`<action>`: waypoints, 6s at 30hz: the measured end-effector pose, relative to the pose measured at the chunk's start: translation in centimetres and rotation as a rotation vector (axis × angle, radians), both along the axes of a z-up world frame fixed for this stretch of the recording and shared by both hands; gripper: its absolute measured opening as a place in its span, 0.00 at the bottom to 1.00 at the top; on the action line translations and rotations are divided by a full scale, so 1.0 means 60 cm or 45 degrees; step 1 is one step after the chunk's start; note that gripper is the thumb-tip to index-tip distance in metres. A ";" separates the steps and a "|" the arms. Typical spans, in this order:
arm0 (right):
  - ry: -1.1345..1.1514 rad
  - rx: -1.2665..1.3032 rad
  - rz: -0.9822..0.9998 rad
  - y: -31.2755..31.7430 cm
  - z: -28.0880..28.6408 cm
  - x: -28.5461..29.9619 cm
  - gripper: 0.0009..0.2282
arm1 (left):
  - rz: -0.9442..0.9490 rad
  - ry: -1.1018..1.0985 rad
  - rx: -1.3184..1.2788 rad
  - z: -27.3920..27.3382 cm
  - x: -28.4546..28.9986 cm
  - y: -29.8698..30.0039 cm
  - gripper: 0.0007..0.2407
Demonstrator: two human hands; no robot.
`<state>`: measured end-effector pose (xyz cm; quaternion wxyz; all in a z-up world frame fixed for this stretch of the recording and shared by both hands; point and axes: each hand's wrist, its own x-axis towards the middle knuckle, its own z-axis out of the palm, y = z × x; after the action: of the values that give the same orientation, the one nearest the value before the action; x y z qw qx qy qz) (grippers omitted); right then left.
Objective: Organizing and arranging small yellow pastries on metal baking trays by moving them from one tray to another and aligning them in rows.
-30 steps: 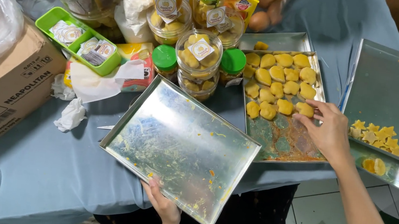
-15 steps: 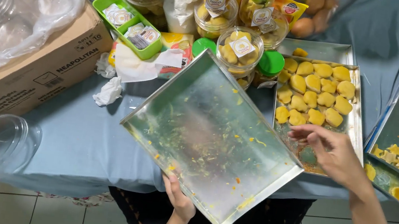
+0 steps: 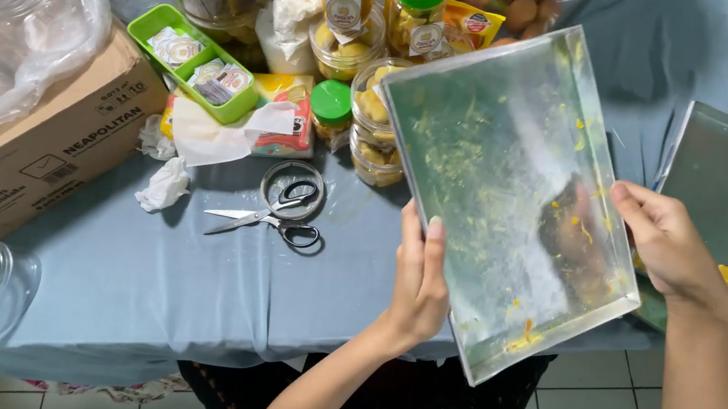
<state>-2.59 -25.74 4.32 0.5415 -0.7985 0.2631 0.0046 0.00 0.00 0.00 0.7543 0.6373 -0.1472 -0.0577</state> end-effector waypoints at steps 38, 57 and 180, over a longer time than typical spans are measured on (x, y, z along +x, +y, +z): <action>-1.170 -0.093 0.538 -0.305 -0.250 -0.119 0.06 | -0.714 -1.073 0.266 -0.034 0.130 -0.044 0.36; -1.350 -0.228 0.504 -0.295 -0.272 -0.097 0.06 | -0.539 -1.207 0.201 -0.041 0.145 -0.056 0.35; -0.175 -1.223 0.322 0.089 -0.283 0.113 0.06 | 0.550 0.795 -0.096 -0.286 -0.242 0.133 0.13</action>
<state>4.19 -20.38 -12.67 0.1238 -0.9817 0.1002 -0.1040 -14.51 7.97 -17.17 0.7804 0.5773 0.2253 -0.0833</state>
